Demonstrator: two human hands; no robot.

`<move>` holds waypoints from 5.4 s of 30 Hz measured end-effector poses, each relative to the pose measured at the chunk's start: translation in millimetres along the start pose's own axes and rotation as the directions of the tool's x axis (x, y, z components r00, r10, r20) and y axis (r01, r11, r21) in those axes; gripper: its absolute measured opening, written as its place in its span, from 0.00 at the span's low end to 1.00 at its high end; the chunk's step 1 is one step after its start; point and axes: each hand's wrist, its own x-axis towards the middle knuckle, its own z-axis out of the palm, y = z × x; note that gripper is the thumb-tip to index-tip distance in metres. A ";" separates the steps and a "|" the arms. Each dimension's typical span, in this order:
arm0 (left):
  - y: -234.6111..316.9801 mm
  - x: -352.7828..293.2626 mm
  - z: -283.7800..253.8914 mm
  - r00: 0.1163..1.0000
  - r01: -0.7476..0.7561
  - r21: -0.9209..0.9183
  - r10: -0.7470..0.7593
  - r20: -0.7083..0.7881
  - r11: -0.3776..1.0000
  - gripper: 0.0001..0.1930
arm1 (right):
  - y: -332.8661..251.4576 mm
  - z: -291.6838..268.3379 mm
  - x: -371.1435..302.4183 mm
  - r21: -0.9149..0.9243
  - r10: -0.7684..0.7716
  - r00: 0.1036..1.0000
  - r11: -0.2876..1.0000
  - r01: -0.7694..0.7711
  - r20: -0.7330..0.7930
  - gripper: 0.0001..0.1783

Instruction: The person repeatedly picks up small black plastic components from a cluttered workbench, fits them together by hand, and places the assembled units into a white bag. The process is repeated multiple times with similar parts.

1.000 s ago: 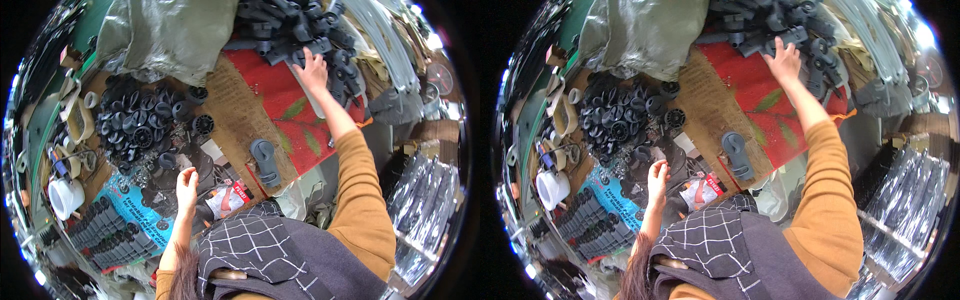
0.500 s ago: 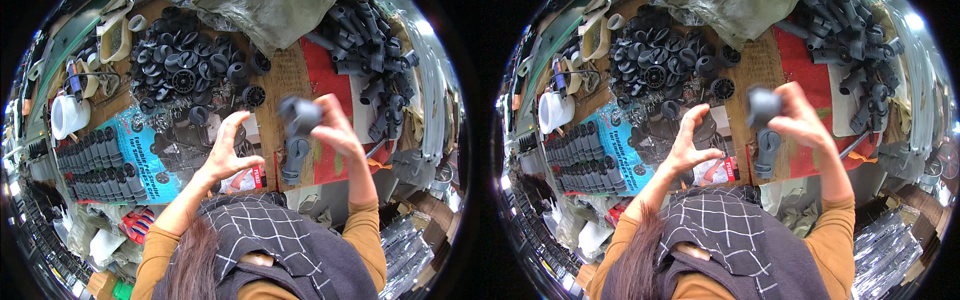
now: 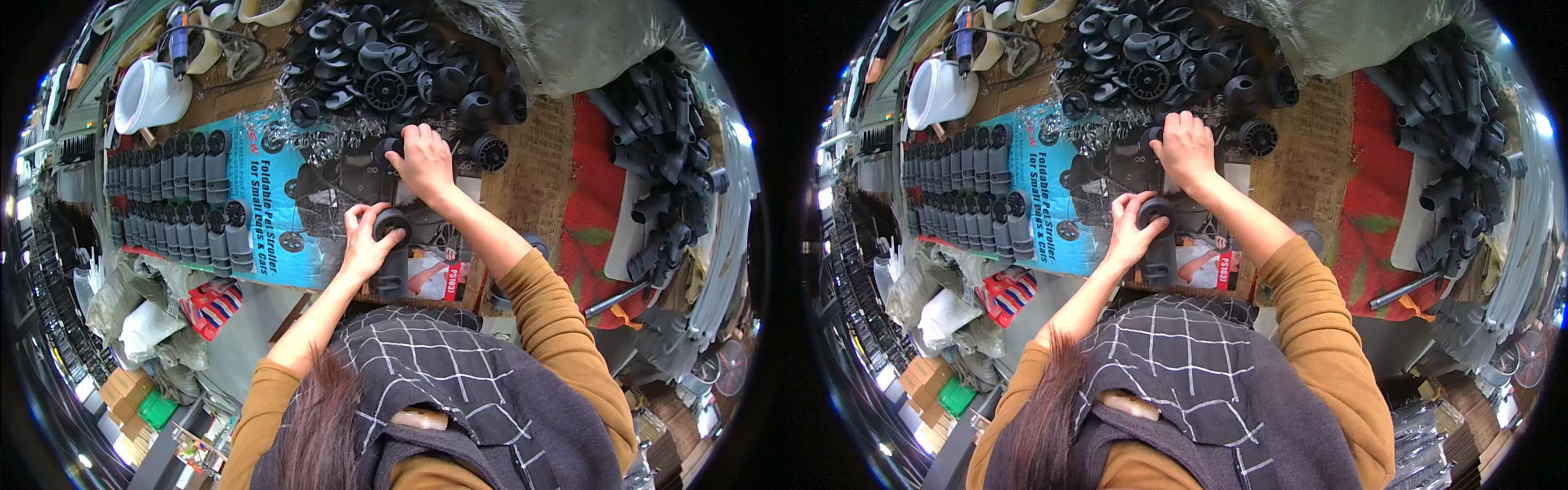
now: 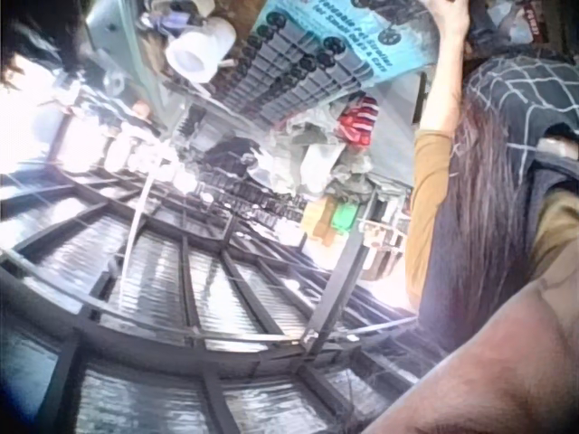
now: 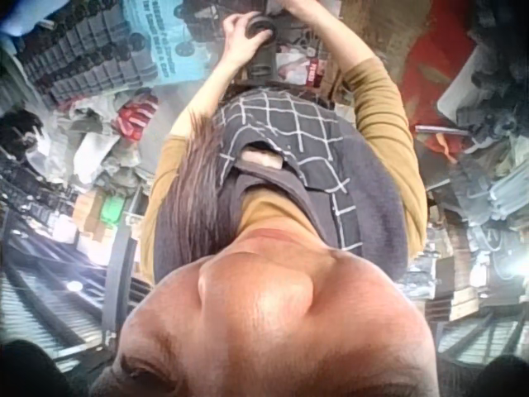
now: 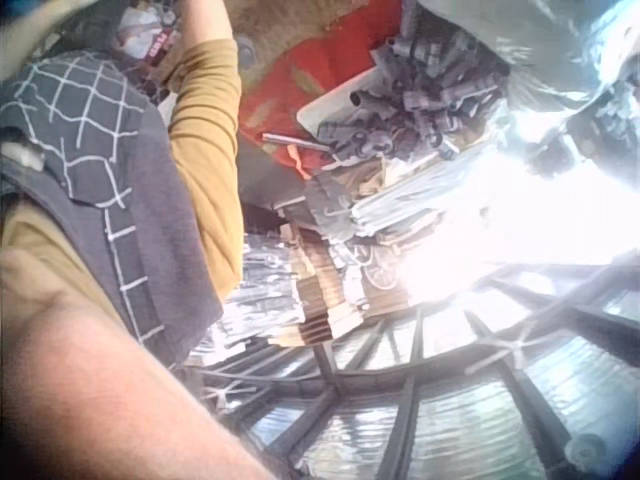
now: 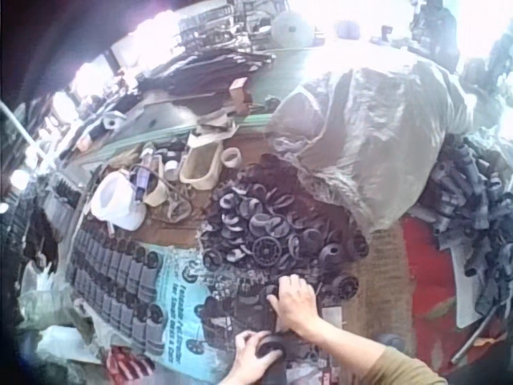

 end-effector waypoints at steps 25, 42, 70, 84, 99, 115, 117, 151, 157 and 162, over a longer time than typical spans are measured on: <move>-9.5 8.0 -35.4 0.990 -0.112 -0.223 0.128 0.060 0.968 0.11 | -45.7 -17.3 -136.6 0.301 0.479 0.873 0.822 -0.484 0.095 0.13; -39.5 22.9 -24.0 0.948 -0.143 -0.107 0.167 0.272 0.984 0.21 | -21.1 15.0 -141.6 0.519 0.307 0.933 0.775 -0.360 0.188 0.17; 38.4 37.2 -50.9 0.947 -0.188 -0.522 0.295 0.129 0.832 0.37 | -88.4 -50.1 -134.3 0.904 0.314 0.854 -0.035 -0.426 0.415 0.31; 77.4 4.4 -47.2 0.991 0.122 -0.811 -0.030 0.128 0.572 0.27 | -96.0 -72.1 -150.1 0.850 0.331 0.881 0.295 -0.436 0.337 0.35; 80.8 -18.9 -26.1 0.977 0.011 -0.812 0.166 0.133 0.583 0.24 | -73.9 -87.2 -144.8 0.272 0.161 0.886 0.962 -0.041 -0.436 0.23; 98.2 -31.0 3.8 0.977 0.022 -0.772 0.150 0.151 0.636 0.24 | -72.4 -110.1 -206.5 0.674 0.355 0.932 0.672 -0.305 0.068 0.52; 93.6 -31.3 7.0 0.971 0.044 -0.774 0.156 0.182 0.631 0.24 | -70.1 -104.2 -214.9 0.669 0.342 0.938 0.708 -0.226 -0.046 0.51; 67.8 -90.8 88.6 0.619 -0.203 -0.338 0.388 0.683 0.919 0.41 | -53.9 -62.9 -354.4 0.786 0.587 0.781 -0.578 0.219 0.214 0.26; 82.4 -86.0 91.9 0.440 -0.677 -0.062 0.470 0.765 0.734 0.19 | -37.3 -6.9 -459.6 0.951 0.961 0.140 -0.262 0.165 0.240 0.26; 142.3 -105.7 62.2 0.014 -0.927 -0.321 0.873 0.487 0.194 0.10 | 35.7 50.0 -523.6 0.135 0.894 -0.333 -0.385 -0.913 0.301 0.40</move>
